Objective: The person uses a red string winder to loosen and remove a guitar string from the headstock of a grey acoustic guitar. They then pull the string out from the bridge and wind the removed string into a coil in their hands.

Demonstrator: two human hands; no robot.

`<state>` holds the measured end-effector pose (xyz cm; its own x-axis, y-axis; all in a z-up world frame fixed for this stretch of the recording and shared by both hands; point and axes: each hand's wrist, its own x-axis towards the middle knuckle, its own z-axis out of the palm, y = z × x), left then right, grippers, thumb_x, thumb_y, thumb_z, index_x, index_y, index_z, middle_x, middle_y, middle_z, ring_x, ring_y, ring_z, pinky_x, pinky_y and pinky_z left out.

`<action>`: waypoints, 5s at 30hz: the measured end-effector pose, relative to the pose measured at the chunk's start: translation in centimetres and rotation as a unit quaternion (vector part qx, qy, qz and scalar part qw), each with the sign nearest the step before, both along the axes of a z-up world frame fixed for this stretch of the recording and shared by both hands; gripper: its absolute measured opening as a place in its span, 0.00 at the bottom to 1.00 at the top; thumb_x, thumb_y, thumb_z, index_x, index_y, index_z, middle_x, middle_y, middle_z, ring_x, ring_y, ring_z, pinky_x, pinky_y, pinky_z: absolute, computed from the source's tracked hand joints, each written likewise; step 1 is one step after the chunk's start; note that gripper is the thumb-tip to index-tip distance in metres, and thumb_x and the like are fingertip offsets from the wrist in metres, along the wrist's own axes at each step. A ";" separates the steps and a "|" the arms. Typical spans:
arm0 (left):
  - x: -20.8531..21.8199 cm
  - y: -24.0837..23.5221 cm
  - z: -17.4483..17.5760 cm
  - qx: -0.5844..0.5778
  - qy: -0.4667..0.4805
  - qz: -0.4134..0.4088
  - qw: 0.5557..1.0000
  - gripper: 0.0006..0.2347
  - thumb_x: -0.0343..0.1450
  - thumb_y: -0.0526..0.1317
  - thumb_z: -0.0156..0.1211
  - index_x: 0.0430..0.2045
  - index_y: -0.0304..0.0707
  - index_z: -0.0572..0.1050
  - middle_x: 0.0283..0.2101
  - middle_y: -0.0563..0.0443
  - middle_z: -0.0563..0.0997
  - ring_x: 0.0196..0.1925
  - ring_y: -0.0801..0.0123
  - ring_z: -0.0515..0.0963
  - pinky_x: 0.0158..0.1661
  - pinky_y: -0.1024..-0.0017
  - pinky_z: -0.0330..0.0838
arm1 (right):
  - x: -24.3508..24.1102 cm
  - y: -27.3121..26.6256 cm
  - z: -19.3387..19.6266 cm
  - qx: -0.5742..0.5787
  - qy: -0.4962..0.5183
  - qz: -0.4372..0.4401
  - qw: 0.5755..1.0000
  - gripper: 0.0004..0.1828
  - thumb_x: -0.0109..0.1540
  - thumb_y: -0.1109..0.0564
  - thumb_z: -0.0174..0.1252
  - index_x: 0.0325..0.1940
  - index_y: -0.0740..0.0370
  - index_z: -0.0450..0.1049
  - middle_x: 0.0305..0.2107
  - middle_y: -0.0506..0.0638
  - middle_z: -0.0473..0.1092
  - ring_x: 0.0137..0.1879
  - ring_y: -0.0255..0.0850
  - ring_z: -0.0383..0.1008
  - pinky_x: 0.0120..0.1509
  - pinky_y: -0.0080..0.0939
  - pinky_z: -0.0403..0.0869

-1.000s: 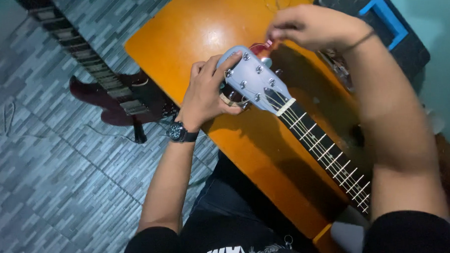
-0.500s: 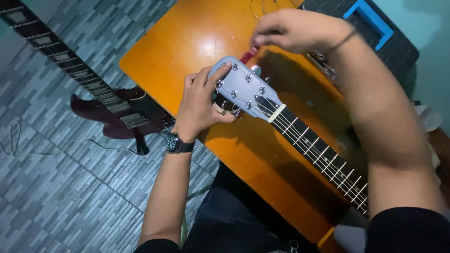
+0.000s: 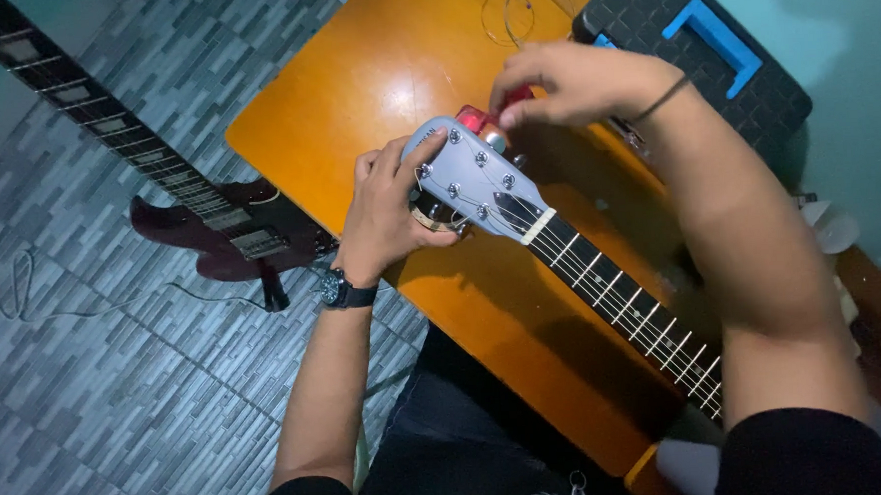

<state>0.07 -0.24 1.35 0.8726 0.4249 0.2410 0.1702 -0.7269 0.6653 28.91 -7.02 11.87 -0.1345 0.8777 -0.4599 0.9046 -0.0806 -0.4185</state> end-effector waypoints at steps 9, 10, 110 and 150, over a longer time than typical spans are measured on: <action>0.0 -0.3 0.3 -0.018 0.015 0.010 1.000 0.48 0.58 0.61 0.77 0.72 0.59 0.53 0.64 0.42 0.68 0.56 0.49 0.65 0.56 0.56 0.62 | 0.9 -2.1 -1.0 0.087 0.063 -0.016 0.994 0.18 0.67 0.46 0.56 0.55 0.56 0.77 0.46 0.53 0.71 0.57 0.47 0.65 0.61 0.53 0.66; 0.0 -0.3 0.5 -0.018 0.015 0.009 1.000 0.48 0.58 0.61 0.77 0.72 0.59 0.53 0.64 0.42 0.68 0.56 0.49 0.65 0.56 0.56 0.62 | 1.3 -2.7 -1.2 0.087 0.062 -0.017 0.994 0.18 0.67 0.46 0.56 0.55 0.56 0.77 0.46 0.53 0.71 0.57 0.47 0.65 0.61 0.53 0.66; 0.3 0.0 -0.5 0.017 -0.007 -0.004 1.000 0.50 0.57 0.64 0.76 0.72 0.56 0.53 0.63 0.39 0.69 0.59 0.49 0.69 0.59 0.55 0.57 | -0.8 -2.0 -0.3 -0.038 0.023 -0.074 0.996 0.11 0.70 0.59 0.49 0.54 0.56 0.75 0.45 0.52 0.76 0.51 0.47 0.74 0.56 0.50 0.69; 0.2 0.0 -0.2 0.010 -0.007 -0.008 1.000 0.50 0.56 0.58 0.81 0.72 0.55 0.53 0.66 0.40 0.68 0.64 0.50 0.68 0.62 0.55 0.55 | -1.5 -1.7 3.1 -0.140 0.001 -0.116 0.983 0.12 0.68 0.57 0.53 0.52 0.51 0.79 0.52 0.47 0.77 0.62 0.42 0.74 0.67 0.52 0.69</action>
